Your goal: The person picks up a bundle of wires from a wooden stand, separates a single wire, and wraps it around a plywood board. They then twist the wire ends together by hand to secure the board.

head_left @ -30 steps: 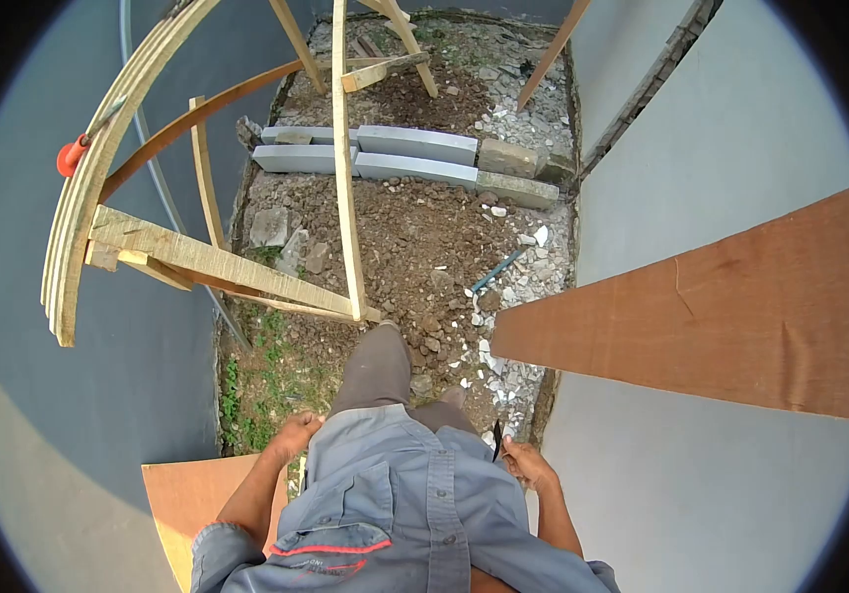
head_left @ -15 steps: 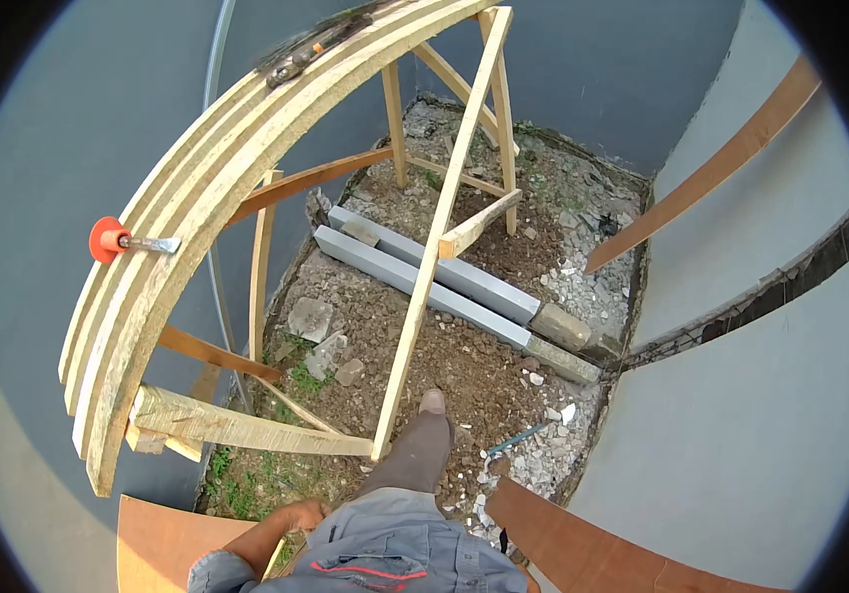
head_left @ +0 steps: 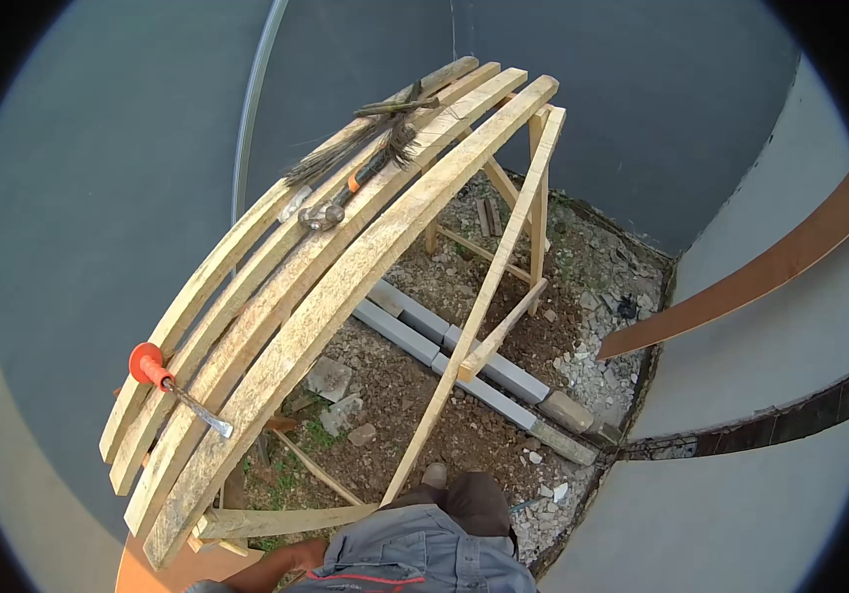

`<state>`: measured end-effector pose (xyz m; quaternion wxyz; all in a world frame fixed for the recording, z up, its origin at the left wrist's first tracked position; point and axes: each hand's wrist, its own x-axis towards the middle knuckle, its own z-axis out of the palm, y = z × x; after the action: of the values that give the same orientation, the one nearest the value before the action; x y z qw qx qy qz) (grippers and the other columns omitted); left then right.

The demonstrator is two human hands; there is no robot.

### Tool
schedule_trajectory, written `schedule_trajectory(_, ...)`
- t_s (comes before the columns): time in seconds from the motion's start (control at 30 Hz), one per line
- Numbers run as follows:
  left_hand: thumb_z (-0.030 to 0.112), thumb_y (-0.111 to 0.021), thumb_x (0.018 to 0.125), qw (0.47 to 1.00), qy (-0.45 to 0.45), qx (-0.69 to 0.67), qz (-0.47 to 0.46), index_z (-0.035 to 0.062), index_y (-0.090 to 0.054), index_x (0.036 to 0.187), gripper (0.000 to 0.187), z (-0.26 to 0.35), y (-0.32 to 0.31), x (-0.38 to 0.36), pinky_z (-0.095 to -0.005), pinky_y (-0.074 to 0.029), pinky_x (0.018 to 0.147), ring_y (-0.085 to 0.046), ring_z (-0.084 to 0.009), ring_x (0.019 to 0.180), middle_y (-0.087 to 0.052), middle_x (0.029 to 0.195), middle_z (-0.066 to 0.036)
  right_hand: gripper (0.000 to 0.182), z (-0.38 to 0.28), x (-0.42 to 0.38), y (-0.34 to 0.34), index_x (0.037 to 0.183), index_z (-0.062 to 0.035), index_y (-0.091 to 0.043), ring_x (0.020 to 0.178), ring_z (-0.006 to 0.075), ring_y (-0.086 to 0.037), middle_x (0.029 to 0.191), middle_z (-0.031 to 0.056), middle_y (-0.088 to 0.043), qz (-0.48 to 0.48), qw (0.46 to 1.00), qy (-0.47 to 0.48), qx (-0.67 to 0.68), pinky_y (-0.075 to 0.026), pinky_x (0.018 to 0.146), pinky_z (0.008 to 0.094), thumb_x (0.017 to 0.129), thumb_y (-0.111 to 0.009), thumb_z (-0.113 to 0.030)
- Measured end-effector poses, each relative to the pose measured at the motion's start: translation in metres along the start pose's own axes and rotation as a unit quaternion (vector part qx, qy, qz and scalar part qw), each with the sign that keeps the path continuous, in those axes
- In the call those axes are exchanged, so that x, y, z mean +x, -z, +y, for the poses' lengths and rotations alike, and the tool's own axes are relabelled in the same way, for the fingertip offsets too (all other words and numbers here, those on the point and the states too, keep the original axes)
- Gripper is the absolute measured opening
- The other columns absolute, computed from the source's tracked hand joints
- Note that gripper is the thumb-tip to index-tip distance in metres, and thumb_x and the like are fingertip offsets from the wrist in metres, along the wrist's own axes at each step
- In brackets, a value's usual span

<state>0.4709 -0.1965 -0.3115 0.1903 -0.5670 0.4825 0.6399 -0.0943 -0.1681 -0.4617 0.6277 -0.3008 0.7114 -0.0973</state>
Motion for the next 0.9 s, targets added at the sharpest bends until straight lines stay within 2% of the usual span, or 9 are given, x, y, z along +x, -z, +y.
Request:
schedule_trajectory(0.07, 0.017, -0.064, 0.078, 0.990, -0.026, 0.140, 0.010, 0.0004, -0.070, 0.103, 0.030, 0.054, 0.042, -0.007, -0.0424, -0.051, 0.081, -0.067, -0.0363, 0.094, -0.069, 0.098, -0.024, 0.013, -0.011, 0.001, 0.013, 0.090, 0.0022, -0.068, 0.059, 0.0184, -0.064, 0.075, 0.0092, -0.068, 0.017, 0.999, 0.005, -0.027, -0.052, 0.053, 0.0356, 0.084, -0.062, -0.007)
schedule_trajectory(0.17, 0.007, -0.057, 0.082, 0.962, -0.091, 0.127, 0.226, 0.0006, -0.066, 0.107, 0.028, 0.193, 0.115, -0.086, -0.0451, -0.052, 0.081, -0.067, -0.0393, 0.093, -0.069, 0.097, -0.022, 0.013, -0.044, 0.016, 0.049, 0.091, 0.0026, -0.068, 0.060, 0.0184, -0.065, 0.075, 0.0098, -0.069, 0.045, 0.995, 0.032, -0.078, -0.053, 0.054, 0.0356, 0.083, -0.062, -0.006)
schedule_trajectory(0.27, 0.007, -0.056, 0.094, 0.880, -0.300, -0.158, 0.333, -0.0043, -0.057, 0.119, 0.027, 0.278, 0.174, -0.148, -0.0277, -0.055, 0.064, -0.066, -0.0130, 0.073, -0.069, 0.099, -0.011, 0.018, -0.124, 0.028, 0.066, 0.094, 0.0046, -0.068, 0.062, 0.0195, -0.068, 0.073, 0.0138, -0.069, 0.114, 0.990, 0.078, -0.040, -0.056, 0.057, 0.0338, 0.079, -0.062, -0.002)
schedule_trajectory(0.43, 0.005, -0.060, 0.091, 0.719, -0.468, -0.130, 0.496, -0.0050, -0.062, 0.109, 0.020, 0.353, 0.309, -0.188, -0.0249, -0.054, 0.066, -0.064, -0.0111, 0.073, -0.068, 0.090, -0.011, 0.025, -0.186, 0.095, 0.091, 0.102, 0.0004, -0.070, 0.076, 0.0322, -0.071, 0.081, 0.0205, -0.071, 0.195, 0.937, 0.213, -0.196, -0.056, 0.072, 0.0400, 0.079, -0.066, -0.009)
schedule_trajectory(0.57, 0.006, -0.061, 0.089, 0.709, -0.398, -0.052, 0.580, -0.0058, -0.063, 0.106, 0.021, 0.401, 0.443, -0.176, -0.0283, -0.053, 0.078, -0.064, -0.0137, 0.082, -0.069, 0.090, -0.010, 0.026, -0.231, 0.059, 0.080, 0.102, -0.0020, -0.071, 0.085, 0.0357, -0.070, 0.086, 0.0219, -0.071, 0.222, 0.938, 0.174, -0.199, -0.054, 0.080, 0.0422, 0.078, -0.068, -0.012)
schedule_trajectory(0.67, 0.009, -0.063, 0.088, 0.702, -0.365, 0.034, 0.610, -0.0076, -0.063, 0.110, 0.028, 0.431, 0.531, -0.146, -0.0316, -0.052, 0.084, -0.065, -0.0183, 0.090, -0.069, 0.096, -0.012, 0.023, -0.200, 0.057, 0.072, 0.102, 0.0001, -0.069, 0.066, 0.0221, -0.069, 0.076, 0.0177, -0.070, 0.262, 0.926, 0.194, -0.190, -0.054, 0.065, 0.0364, 0.082, -0.069, -0.011)
schedule_trajectory(0.77, 0.019, -0.070, 0.085, 0.723, -0.301, 0.086, 0.616, -0.0080, -0.061, 0.119, 0.045, 0.461, 0.586, -0.114, -0.0366, -0.051, 0.091, -0.066, -0.0263, 0.101, -0.069, 0.108, -0.018, 0.013, -0.110, 0.062, 0.051, 0.093, 0.0011, -0.069, 0.064, 0.0184, -0.065, 0.071, 0.0115, -0.068, 0.296, 0.932, 0.174, -0.118, -0.050, 0.059, 0.0339, 0.083, -0.068, -0.007)
schedule_trajectory(0.83, 0.036, -0.077, 0.079, 0.742, -0.220, 0.121, 0.622, -0.0067, -0.057, 0.127, 0.067, 0.478, 0.609, -0.090, -0.0410, -0.047, 0.100, -0.059, -0.0334, 0.119, -0.061, 0.126, -0.024, 0.022, -0.119, 0.008, 0.027, 0.094, 0.0008, -0.070, 0.079, 0.0297, -0.070, 0.080, 0.0195, -0.070, 0.252, 0.966, -0.002, -0.056, -0.055, 0.072, 0.0375, 0.076, -0.072, -0.012)
schedule_trajectory(0.9, 0.053, -0.077, 0.075, 0.753, -0.189, 0.148, 0.612, -0.0075, -0.046, 0.138, 0.092, 0.493, 0.619, -0.071, -0.0429, -0.044, 0.105, -0.051, -0.0346, 0.129, -0.049, 0.140, -0.027, 0.016, -0.078, -0.007, 0.000, 0.091, 0.0018, -0.069, 0.070, 0.0269, -0.069, 0.074, 0.0159, -0.069, 0.291, 0.945, 0.049, -0.141, -0.054, 0.064, 0.0380, 0.079, -0.070, -0.010)
